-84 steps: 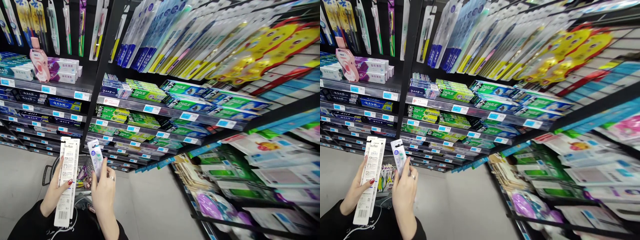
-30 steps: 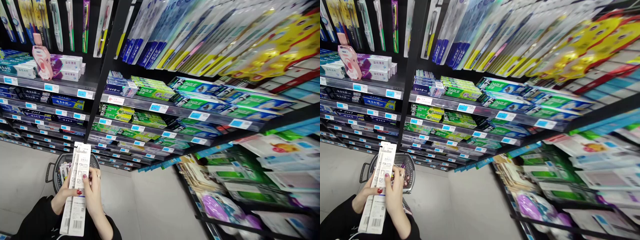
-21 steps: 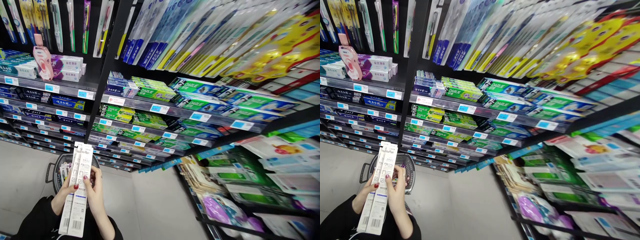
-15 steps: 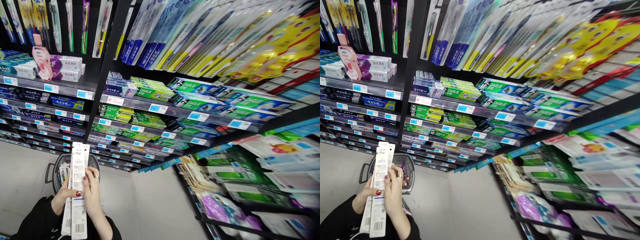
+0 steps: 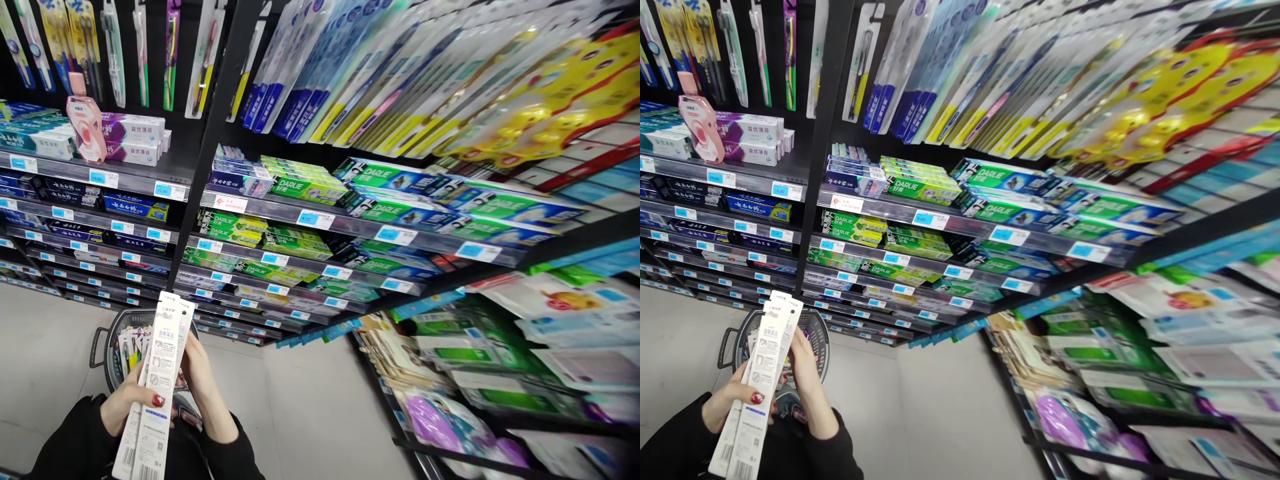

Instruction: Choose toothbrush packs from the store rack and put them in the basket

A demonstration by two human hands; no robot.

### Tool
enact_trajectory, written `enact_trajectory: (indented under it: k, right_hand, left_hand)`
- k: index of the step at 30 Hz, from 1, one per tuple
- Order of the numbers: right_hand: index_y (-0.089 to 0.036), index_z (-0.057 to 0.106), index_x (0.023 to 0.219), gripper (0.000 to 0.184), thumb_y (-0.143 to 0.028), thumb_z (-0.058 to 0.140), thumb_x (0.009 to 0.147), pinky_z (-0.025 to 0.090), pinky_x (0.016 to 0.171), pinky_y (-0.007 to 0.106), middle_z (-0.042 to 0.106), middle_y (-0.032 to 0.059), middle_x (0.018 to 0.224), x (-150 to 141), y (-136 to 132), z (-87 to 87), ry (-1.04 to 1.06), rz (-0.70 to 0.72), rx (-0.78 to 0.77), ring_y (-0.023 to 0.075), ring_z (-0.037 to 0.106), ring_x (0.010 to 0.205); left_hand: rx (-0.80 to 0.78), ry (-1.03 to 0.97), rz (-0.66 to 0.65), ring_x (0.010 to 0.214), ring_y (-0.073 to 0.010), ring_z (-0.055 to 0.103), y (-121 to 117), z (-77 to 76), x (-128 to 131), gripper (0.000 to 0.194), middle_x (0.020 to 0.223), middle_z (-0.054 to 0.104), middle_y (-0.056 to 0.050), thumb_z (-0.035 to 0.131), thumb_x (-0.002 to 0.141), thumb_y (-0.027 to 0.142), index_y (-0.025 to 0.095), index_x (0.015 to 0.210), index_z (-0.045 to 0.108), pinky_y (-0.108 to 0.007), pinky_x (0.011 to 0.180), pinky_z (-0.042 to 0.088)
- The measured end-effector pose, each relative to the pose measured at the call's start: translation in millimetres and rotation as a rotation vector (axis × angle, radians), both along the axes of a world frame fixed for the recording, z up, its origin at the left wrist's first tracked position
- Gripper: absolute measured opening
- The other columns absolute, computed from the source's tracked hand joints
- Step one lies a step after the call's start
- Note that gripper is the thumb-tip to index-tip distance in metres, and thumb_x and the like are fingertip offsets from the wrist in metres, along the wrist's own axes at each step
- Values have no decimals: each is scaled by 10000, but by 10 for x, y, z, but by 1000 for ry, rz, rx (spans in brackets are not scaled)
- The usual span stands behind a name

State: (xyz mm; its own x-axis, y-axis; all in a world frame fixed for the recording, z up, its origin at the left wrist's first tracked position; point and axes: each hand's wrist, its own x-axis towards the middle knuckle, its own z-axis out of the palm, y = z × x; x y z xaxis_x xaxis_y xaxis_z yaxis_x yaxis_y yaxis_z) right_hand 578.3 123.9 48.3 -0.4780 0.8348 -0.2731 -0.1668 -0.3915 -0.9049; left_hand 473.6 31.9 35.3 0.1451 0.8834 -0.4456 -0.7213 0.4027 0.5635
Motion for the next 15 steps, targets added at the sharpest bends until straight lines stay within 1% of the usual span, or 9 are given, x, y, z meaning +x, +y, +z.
enact_trajectory:
  k: [2,3,5,7,9,11,13,15]
  right_hand:
    - [-208,576,986,428,-553,403,800,475,550,279,656,25,767,29,-40,-19,5,-68,87,180,609,650]
    - [-205,559,994,414,-542,426,795,485,605,290,659,35,821,41,-67,-31,-14,-89,147,186,616,703]
    - [-199,533,995,373,-470,560,740,488,692,311,660,48,891,52,-133,-53,-103,-81,251,204,621,781]
    - [-195,531,982,362,-368,647,686,485,730,329,664,59,914,44,-203,-66,-212,-64,299,224,624,816]
    - [-190,547,971,316,-328,631,699,486,744,345,666,72,930,25,-255,-69,-257,-65,299,237,627,835]
    - [-186,554,980,305,-314,614,710,493,742,354,667,81,947,6,-281,-67,-218,-59,262,245,630,850]
    - [-184,547,997,352,-302,644,680,499,746,363,670,83,961,-4,-287,-65,-138,-61,203,250,634,858]
    - [-184,547,991,407,-303,691,630,498,765,378,677,79,955,-4,-286,-64,-65,-80,137,255,638,861]
  left_hand:
    - [-17,47,58,635,-236,645,17,40,18,459,895,673,-72,668,538,50,178,968,571,-380,581,512]
    - [-15,69,87,662,-241,647,29,64,28,482,896,673,-72,674,540,49,181,991,566,-381,610,510]
    - [2,109,126,773,-264,643,55,106,47,552,922,674,-79,692,544,50,183,1060,548,-394,713,493]
    - [17,145,130,896,-293,616,76,128,64,640,977,668,-95,717,548,66,181,1143,512,-404,803,460]
    - [35,194,128,991,-313,577,85,129,75,704,1037,651,-106,742,554,99,181,1201,477,-415,870,424]
    - [92,263,126,1081,-324,521,83,115,79,736,1106,621,-115,758,565,140,184,1234,454,-430,942,369]
    - [175,316,113,1161,-328,451,71,96,76,769,1169,585,-121,763,576,169,189,1266,425,-446,998,305]
    - [233,286,79,1205,-328,403,56,79,65,795,1220,554,-117,763,587,197,205,1293,397,-460,1022,265]
